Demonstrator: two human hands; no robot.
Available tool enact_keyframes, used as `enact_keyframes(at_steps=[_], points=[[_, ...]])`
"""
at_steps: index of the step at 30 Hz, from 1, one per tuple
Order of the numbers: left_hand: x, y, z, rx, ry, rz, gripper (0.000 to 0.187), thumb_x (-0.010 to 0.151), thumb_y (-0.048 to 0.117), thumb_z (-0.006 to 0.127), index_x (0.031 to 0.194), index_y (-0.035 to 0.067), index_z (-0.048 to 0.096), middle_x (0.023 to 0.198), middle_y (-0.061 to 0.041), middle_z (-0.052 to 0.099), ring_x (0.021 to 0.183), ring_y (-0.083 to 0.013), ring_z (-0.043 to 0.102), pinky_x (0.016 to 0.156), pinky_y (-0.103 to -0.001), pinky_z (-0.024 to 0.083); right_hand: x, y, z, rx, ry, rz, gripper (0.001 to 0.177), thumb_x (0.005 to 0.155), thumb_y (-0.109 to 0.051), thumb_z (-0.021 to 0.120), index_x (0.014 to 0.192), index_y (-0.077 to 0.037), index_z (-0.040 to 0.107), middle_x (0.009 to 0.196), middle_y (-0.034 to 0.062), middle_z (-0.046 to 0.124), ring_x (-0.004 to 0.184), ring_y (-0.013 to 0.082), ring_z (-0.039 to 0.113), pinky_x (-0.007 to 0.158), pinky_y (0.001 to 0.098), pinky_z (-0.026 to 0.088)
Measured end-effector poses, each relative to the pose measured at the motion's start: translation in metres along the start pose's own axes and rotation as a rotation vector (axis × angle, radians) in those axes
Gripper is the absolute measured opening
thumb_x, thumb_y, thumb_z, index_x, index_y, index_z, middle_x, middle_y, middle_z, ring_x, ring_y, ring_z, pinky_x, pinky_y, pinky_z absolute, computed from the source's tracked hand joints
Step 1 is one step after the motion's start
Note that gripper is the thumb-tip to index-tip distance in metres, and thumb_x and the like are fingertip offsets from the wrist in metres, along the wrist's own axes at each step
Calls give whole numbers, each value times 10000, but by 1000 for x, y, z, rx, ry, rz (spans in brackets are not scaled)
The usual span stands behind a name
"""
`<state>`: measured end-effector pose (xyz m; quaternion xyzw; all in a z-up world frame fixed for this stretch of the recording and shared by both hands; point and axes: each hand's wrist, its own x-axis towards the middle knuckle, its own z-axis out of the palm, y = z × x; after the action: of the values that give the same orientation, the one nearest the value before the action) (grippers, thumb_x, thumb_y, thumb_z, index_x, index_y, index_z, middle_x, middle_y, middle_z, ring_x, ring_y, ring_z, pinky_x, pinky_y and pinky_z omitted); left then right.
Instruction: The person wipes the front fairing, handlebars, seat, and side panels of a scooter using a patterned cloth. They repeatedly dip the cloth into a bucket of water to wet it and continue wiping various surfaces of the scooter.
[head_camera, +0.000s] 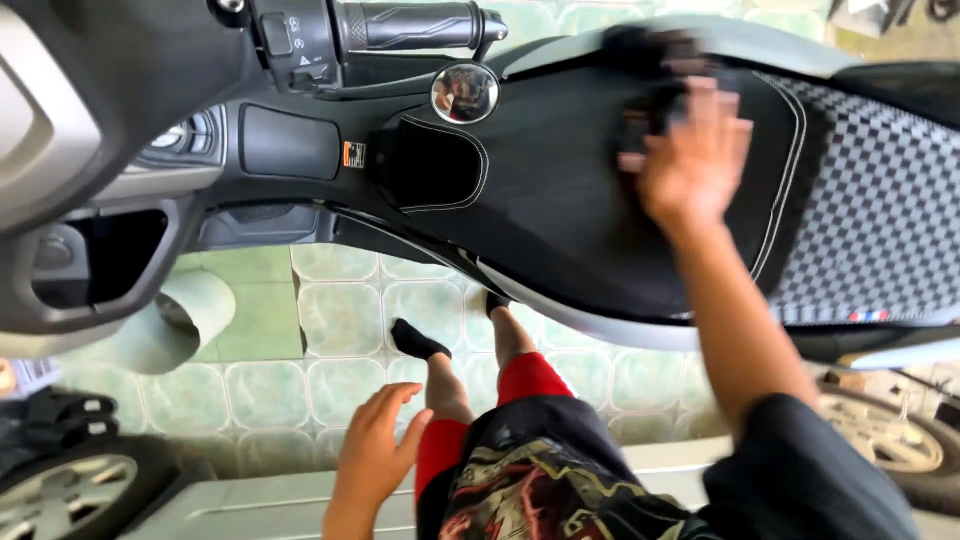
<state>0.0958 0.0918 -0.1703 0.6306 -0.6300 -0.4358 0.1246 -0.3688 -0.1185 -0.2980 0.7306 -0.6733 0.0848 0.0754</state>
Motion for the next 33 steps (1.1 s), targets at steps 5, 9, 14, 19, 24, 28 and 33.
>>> enact_keyframes(at_steps=[5,9,14,19,24,28,33], points=[[0,-9,-4,-7,-38,54,321,870,219,709,1148,65,661,1103,-111,722,992,-310,694,831,-423,506,-47,-22,-50,69,-30,-21,469,995,-146,592,1403,86,599,1680,280,399,1552,529,315,1261,632,225],[-1,-13,-12,-34,14,47,309,879,212,717,1140,61,652,1086,-102,716,928,-287,694,811,-396,533,-51,-136,-62,382,-248,-317,589,808,-220,649,1390,-124,634,1579,109,475,1453,412,450,1192,612,323],[-6,-16,-20,13,-18,-5,334,848,200,739,1142,63,658,1081,-90,719,781,-251,689,760,-397,518,-42,-243,23,32,-137,-515,640,886,-210,589,1526,-226,594,1614,-19,450,1179,228,470,1083,516,337],[-6,-9,-31,38,-3,40,325,861,207,741,1141,66,654,1049,-71,719,782,-250,691,739,-394,518,-48,-215,-4,-6,-133,-594,555,967,-261,575,1516,-192,617,1509,-15,528,1450,209,442,1218,574,282],[-5,-33,-30,30,-41,135,315,867,198,738,1136,68,639,1029,-77,712,777,-259,693,727,-406,510,-144,-67,-74,37,-191,-220,359,986,-139,645,1327,-220,719,1466,33,649,1419,327,534,1187,561,364],[-3,-43,-26,9,-61,182,301,873,196,734,1128,68,637,1011,-77,707,780,-259,693,731,-407,512,-161,-37,-145,-377,-252,-119,455,885,-104,659,1333,-168,705,1468,42,639,1472,406,440,1061,757,144],[1,-39,-29,47,-101,217,282,887,200,727,1120,67,639,1007,-81,706,793,-265,692,717,-413,506,-139,-87,-92,52,-247,89,894,733,-89,668,1567,85,395,1640,318,355,1558,495,252,1231,736,90]])
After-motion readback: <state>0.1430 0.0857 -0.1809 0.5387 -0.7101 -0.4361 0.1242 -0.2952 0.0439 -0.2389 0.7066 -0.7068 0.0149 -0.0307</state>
